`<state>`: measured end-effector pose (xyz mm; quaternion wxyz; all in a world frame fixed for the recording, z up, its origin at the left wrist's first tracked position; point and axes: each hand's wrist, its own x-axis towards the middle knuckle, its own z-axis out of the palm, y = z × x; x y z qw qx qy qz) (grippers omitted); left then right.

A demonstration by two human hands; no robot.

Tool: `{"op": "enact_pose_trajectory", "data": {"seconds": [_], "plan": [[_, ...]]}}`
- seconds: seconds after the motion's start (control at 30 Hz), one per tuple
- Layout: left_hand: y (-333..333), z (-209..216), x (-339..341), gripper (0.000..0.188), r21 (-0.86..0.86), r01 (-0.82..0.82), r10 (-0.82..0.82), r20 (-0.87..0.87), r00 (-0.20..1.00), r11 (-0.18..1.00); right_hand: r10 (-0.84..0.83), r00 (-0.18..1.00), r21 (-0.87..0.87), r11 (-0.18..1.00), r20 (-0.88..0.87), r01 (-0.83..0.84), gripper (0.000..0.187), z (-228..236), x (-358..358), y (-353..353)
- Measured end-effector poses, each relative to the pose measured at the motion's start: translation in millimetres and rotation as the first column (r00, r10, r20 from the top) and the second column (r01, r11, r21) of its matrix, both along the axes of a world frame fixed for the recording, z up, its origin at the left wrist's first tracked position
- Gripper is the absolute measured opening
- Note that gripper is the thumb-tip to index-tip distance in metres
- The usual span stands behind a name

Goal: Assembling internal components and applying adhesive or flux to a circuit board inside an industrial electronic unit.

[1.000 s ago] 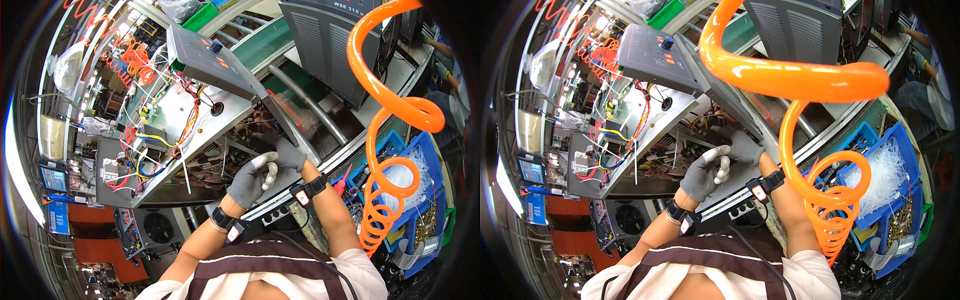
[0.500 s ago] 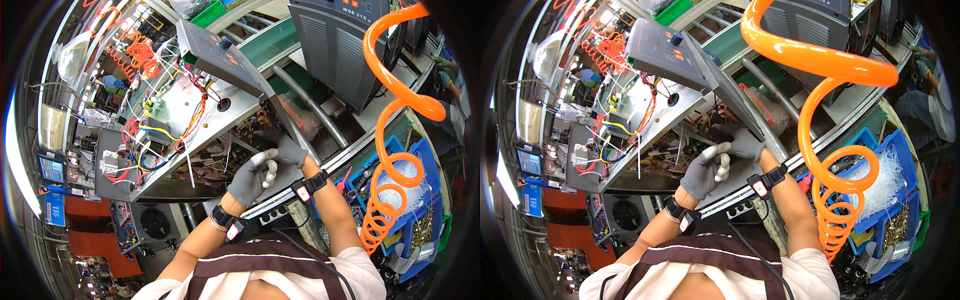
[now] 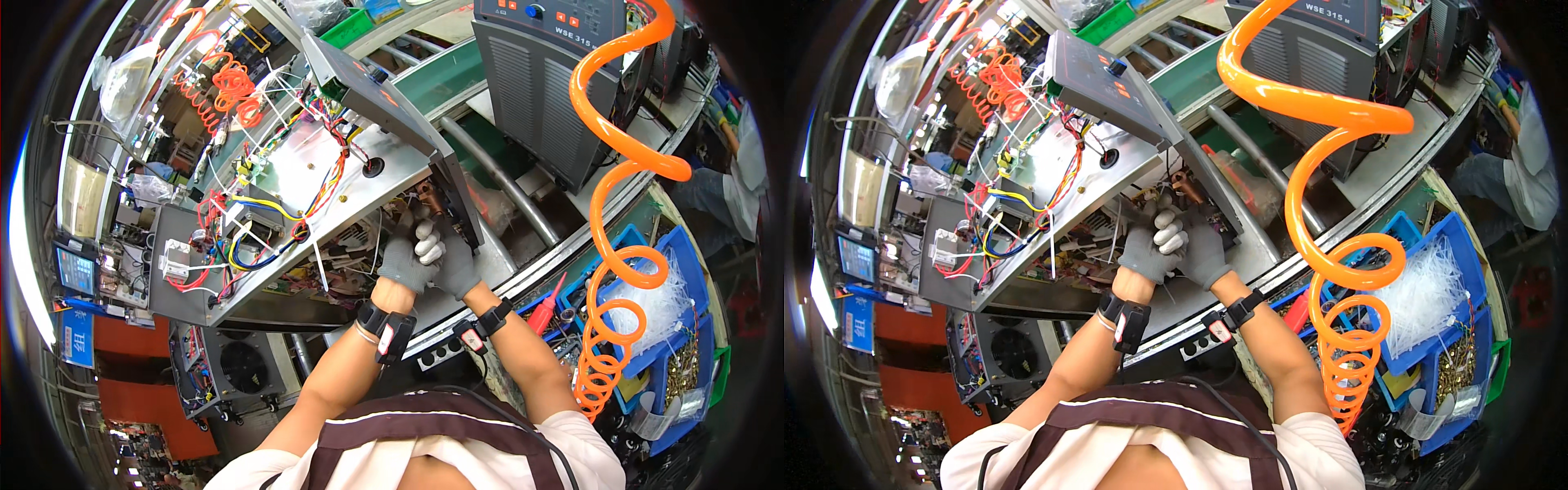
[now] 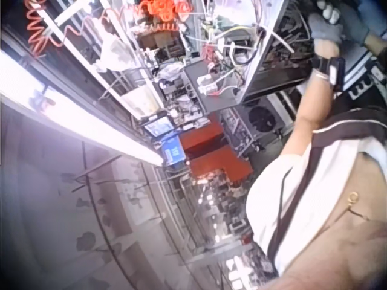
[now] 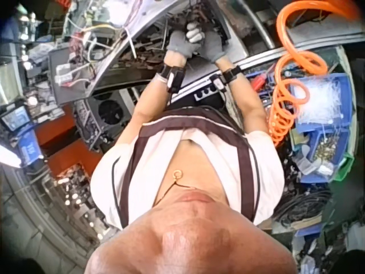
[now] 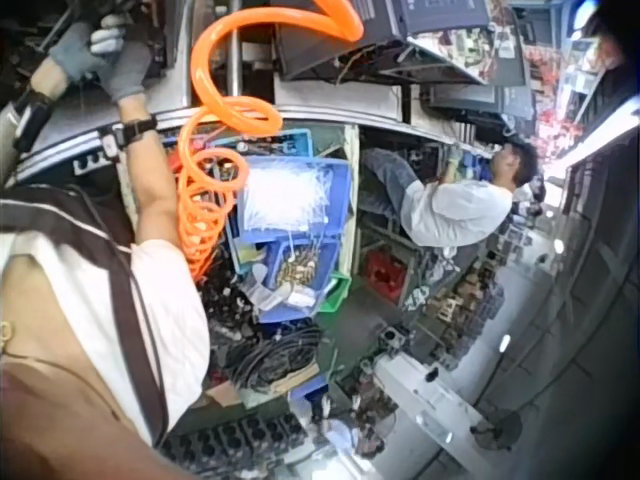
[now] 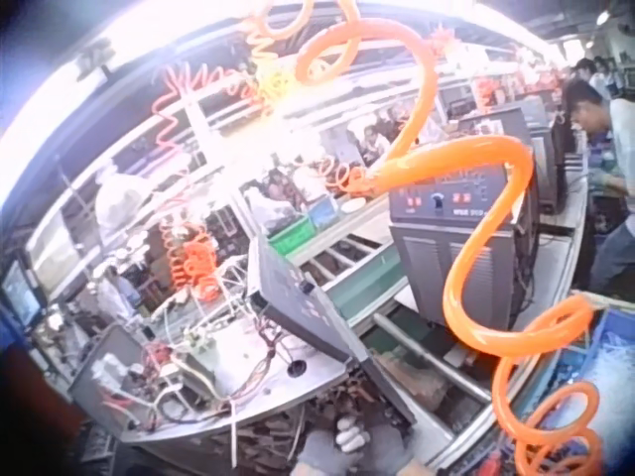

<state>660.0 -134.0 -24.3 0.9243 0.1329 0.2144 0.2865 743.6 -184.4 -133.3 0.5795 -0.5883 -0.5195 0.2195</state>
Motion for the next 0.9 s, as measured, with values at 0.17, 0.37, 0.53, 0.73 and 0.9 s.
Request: {"op": "enact_pose_trajectory", "data": {"seconds": [0.17,0.37,0.53,0.73,0.9], "plan": [[-8.7,2.7,-5.7,0.035,0.059,0.053,-0.036,-0.255,0.966,0.997,-0.058,0.994,-0.195,0.978,0.095,0.075,0.049,12.6,-1.4,-11.6],[-32.3,24.0,-61.7,0.036,0.325,0.382,-0.153,-0.555,0.817,0.865,-0.334,0.936,-0.020,0.941,0.111,0.338,0.066,32.5,-9.3,-41.4],[-9.3,43.2,-97.2,0.051,0.355,0.280,-0.229,-0.178,0.957,0.892,-0.483,0.810,0.149,0.875,0.332,0.461,0.066,56.6,-13.6,-36.5],[2.4,46.4,-73.9,0.043,0.346,0.330,-0.311,-0.112,0.944,0.878,-0.475,0.737,0.162,0.874,0.482,0.457,0.070,75.7,-11.9,-23.6],[-5.1,45.3,-63.3,0.030,0.465,0.282,-0.190,-0.236,0.953,0.839,-0.478,0.731,0.241,0.878,0.487,0.414,0.069,82.6,-8.5,-14.8]]}}
